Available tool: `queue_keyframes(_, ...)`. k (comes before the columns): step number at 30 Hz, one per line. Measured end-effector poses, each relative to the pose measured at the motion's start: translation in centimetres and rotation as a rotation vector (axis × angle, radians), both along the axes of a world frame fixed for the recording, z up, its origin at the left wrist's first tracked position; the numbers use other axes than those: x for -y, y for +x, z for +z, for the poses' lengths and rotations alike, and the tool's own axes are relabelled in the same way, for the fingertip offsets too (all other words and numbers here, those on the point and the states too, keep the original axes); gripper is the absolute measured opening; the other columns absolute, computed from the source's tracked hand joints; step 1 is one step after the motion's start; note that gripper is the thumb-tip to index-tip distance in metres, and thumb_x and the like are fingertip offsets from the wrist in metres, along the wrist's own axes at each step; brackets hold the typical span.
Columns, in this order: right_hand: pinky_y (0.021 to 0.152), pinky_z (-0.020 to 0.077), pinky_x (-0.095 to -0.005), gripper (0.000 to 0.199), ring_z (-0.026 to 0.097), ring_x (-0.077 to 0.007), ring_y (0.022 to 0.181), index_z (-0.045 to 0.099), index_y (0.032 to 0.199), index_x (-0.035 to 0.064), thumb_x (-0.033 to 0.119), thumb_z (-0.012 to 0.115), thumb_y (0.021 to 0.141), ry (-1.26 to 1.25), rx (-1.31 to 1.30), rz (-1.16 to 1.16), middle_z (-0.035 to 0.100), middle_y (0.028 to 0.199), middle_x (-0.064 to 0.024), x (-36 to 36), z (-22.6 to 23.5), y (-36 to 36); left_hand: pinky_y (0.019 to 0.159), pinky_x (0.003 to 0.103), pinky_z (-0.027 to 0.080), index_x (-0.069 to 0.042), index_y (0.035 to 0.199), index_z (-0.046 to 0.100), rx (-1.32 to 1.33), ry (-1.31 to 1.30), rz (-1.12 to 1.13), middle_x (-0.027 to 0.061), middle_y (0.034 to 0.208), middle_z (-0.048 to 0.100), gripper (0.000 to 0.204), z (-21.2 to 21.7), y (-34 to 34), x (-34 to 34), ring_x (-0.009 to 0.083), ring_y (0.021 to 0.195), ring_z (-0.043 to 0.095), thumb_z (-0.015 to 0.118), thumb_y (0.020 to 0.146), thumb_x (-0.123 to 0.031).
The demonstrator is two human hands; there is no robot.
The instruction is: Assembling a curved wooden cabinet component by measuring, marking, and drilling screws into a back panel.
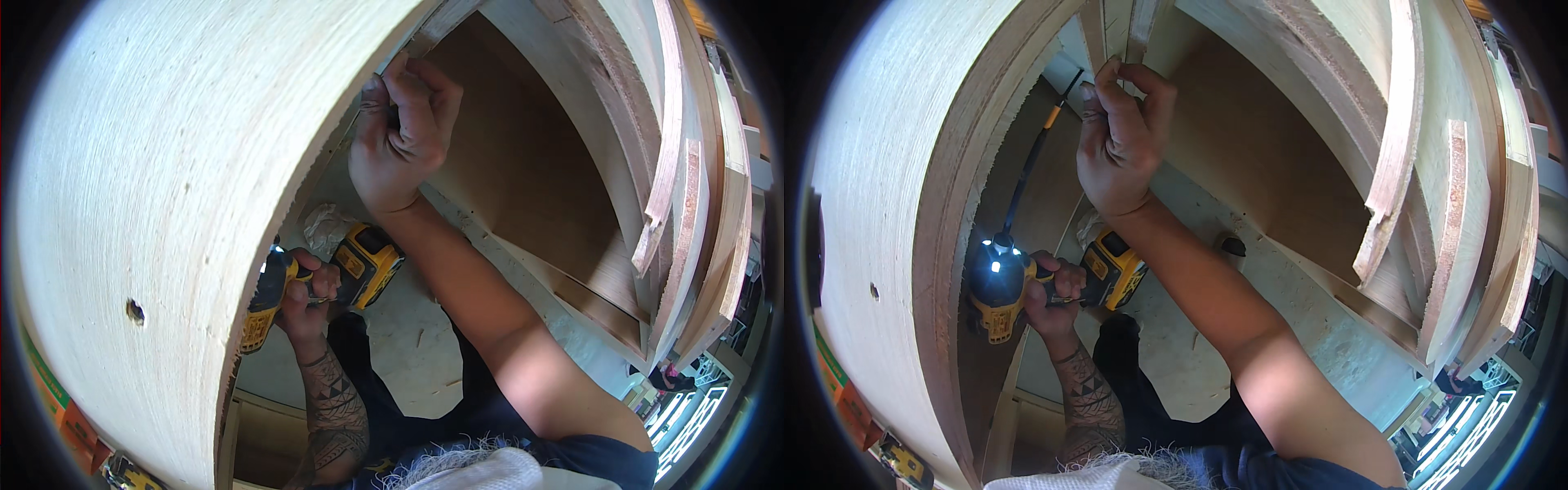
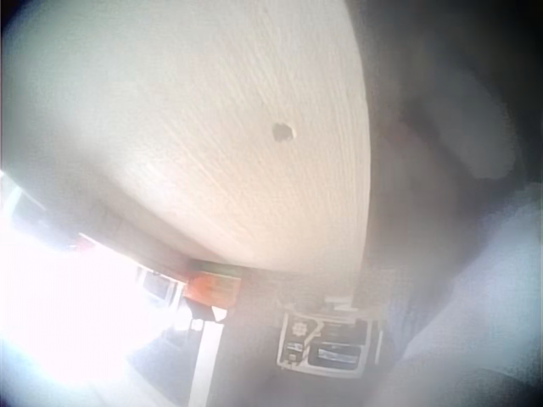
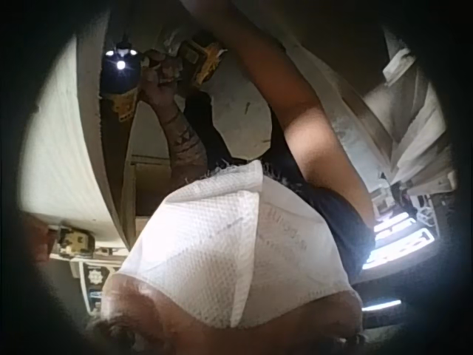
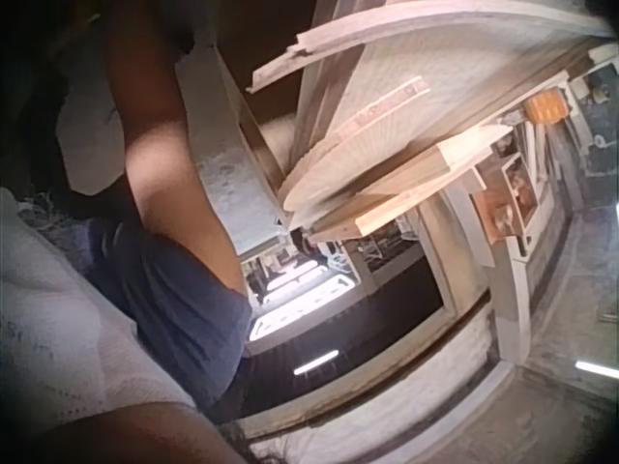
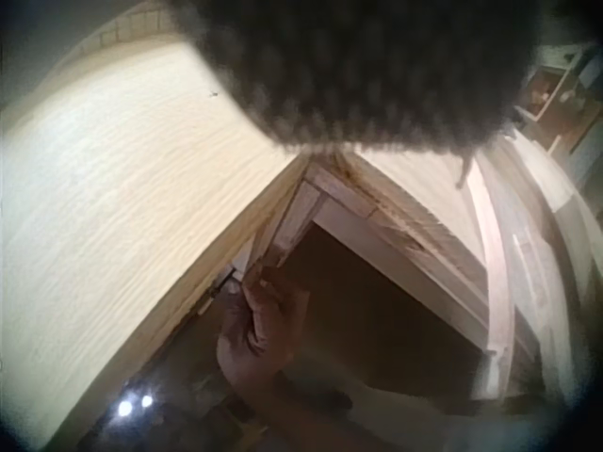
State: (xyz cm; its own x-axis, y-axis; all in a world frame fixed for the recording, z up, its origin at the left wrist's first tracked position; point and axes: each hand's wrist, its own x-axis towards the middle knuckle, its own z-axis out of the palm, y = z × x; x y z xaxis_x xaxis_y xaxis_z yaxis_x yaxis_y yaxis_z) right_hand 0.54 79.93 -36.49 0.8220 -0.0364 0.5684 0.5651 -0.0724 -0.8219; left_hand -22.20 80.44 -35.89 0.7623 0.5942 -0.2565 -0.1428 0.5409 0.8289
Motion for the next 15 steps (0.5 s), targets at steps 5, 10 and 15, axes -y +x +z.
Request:
queue_keyframes(5,0.068,0.0524,-0.0283,0.031,0.064,-0.02,0.085,0.071,0.108,0.0011,-0.016,0.069,0.082,-0.017,0.008,-0.003,0.059,0.112,-0.0142,0.1,0.4,0.2,0.067,0.032,0.041,-0.006,0.11,0.051,0.013,-0.032,-0.005,0.0002,0.07,0.049,0.047,-0.2,0.3,-0.2,0.0134,0.063,0.05,0.061,0.093,-0.048)
queue_keyframes(10,0.055,0.0462,-0.0204,0.025,0.058,-0.0056,0.071,0.072,0.111,0.0022,-0.007,0.072,0.087,0.024,0.112,0.006,0.059,0.113,-0.0117,0.3,-0.4,1.3,0.068,0.032,0.041,-0.006,0.111,0.051,0.016,-0.039,-0.019,-0.0002,0.071,0.049,0.045,-0.4,0.6,-0.1,0.013,0.063,0.05,0.059,0.094,-0.047)
queue_keyframes(15,0.055,0.05,-0.0225,0.03,0.063,-0.0098,0.08,0.071,0.107,0.0025,-0.01,0.076,0.081,0.096,-0.131,0.098,0.064,0.109,-0.0093,1.1,0.5,0.8,0.069,0.032,0.042,-0.005,0.112,0.05,0.041,-0.106,-0.011,-0.0002,0.072,0.05,0.044,0.1,1.0,0.3,0.0125,0.064,0.05,0.059,0.096,-0.045)
